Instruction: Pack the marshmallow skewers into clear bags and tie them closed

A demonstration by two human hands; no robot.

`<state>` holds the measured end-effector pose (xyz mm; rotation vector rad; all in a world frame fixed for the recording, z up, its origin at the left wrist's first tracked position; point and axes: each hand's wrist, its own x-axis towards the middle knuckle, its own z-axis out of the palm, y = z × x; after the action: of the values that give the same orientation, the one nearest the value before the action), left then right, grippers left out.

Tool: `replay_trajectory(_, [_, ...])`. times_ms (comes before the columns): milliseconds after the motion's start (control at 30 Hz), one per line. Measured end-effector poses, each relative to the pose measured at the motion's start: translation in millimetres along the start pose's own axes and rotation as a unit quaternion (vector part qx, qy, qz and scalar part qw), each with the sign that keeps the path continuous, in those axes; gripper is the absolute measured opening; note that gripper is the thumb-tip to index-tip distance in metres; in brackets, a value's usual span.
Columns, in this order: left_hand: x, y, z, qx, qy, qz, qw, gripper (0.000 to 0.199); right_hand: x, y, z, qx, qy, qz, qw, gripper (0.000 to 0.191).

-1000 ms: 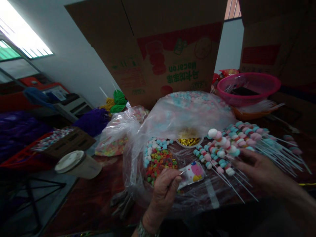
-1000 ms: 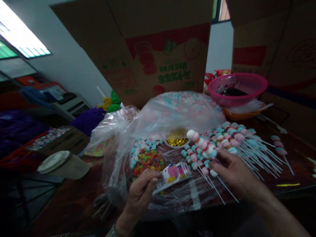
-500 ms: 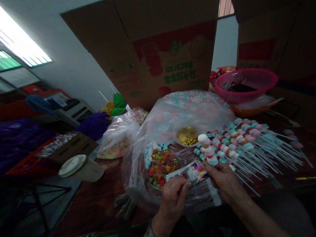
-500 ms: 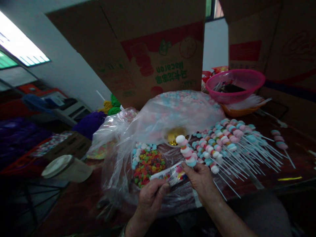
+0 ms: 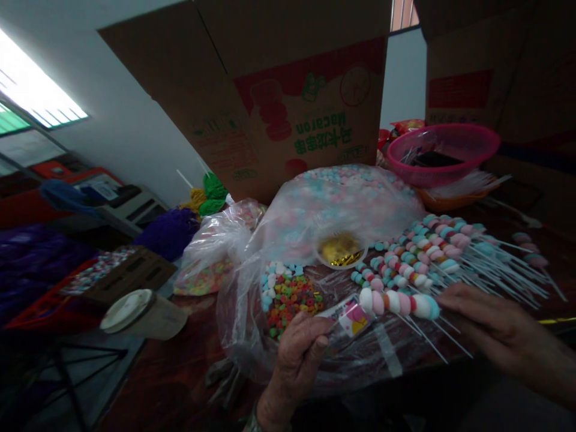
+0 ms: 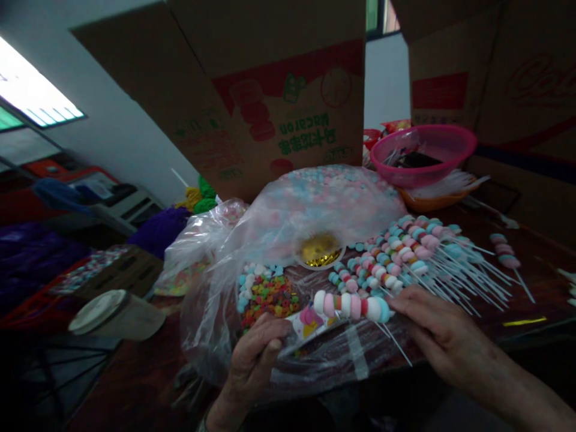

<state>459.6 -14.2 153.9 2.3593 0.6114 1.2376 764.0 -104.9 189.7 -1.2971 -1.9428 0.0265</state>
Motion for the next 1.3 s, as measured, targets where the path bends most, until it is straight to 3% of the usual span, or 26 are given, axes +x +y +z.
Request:
replay_trajectory(100, [2.8, 0.8, -3.1, 0.007, -0.006, -0.001, 1.0, 0.018, -0.3, -2.9, -2.5, -0.029, 0.002, -0.042, 0.999, 0.039])
replay_trajectory(300, [4.6, -2.0, -7.8, 0.018, -0.036, 0.014, 0.999, 0.018, -8.9, -0.8, -12.0, -0.031, -0.04, -0.037, 0.998, 0.037])
replay_trajectory(367, [4.8, -2.6, -7.0, 0.016, -0.05, 0.022, 0.998, 0.019, -11.6, 0.5, -14.2, -0.002, -0.017, 0.001, 1.0, 0.033])
replay_trajectory(467, [5.4, -1.7, -4.2, 0.009, -0.052, 0.026, 0.998, 0.019, -12.1, -4.9, -8.6, 0.111, 0.01, 0.153, 0.982, 0.018])
replay_trajectory(500, [5.7, -0.8, -2.7, 0.006, -0.051, 0.028, 0.998, 0.019, -11.0, -9.5, -2.8, 0.178, 0.01, 0.223, 0.958, 0.017])
replay_trajectory(567, [6.7, 1.6, 1.2, 0.002, -0.058, 0.034, 0.998, 0.019, -7.1, -22.2, 14.8, 0.332, -0.008, 0.348, 0.877, 0.025])
replay_trajectory(667, [8.0, 5.9, 7.4, -0.002, -0.075, 0.048, 0.996, 0.019, 1.2, -42.0, 47.6, 0.495, -0.04, 0.436, 0.751, 0.035])
replay_trajectory(700, [8.1, 7.2, 9.1, -0.006, -0.081, 0.051, 0.995, 0.019, 3.8, -46.9, 57.3, 0.522, -0.052, 0.445, 0.726, 0.037])
replay_trajectory(767, [7.3, 9.0, 11.3, -0.011, -0.082, 0.053, 0.995, 0.018, 7.6, -53.1, 72.1, 0.546, -0.07, 0.45, 0.704, 0.04])
replay_trajectory(833, [5.4, 10.0, 12.4, -0.009, -0.072, 0.051, 0.996, 0.017, 9.1, -55.0, 80.7, 0.534, -0.075, 0.443, 0.716, 0.04])
replay_trajectory(867, [4.3, 10.2, 12.9, -0.006, -0.065, 0.05, 0.997, 0.016, 9.0, -54.7, 83.3, 0.509, -0.067, 0.435, 0.74, 0.038])
replay_trajectory(967, [2.0, 11.0, 14.7, 0.005, -0.052, 0.044, 0.998, 0.013, 6.8, -52.0, 87.7, 0.354, -0.026, 0.361, 0.862, 0.027])
replay_trajectory(1033, [1.9, 11.5, 15.9, 0.007, -0.045, 0.029, 0.999, 0.011, 4.4, -48.9, 87.5, 0.263, -0.019, 0.308, 0.914, 0.023])
replay_trajectory(1200, [3.2, 8.1, 10.9, -0.041, -0.002, -0.012, 0.999, 0.012, -4.7, -33.0, 59.4, 0.227, -0.02, 0.302, 0.926, 0.022])
replay_trajectory(1300, [2.9, 4.2, 4.0, -0.056, 0.008, -0.024, 0.998, 0.013, -12.3, -21.5, 30.0, 0.179, -0.034, 0.213, 0.96, 0.02])
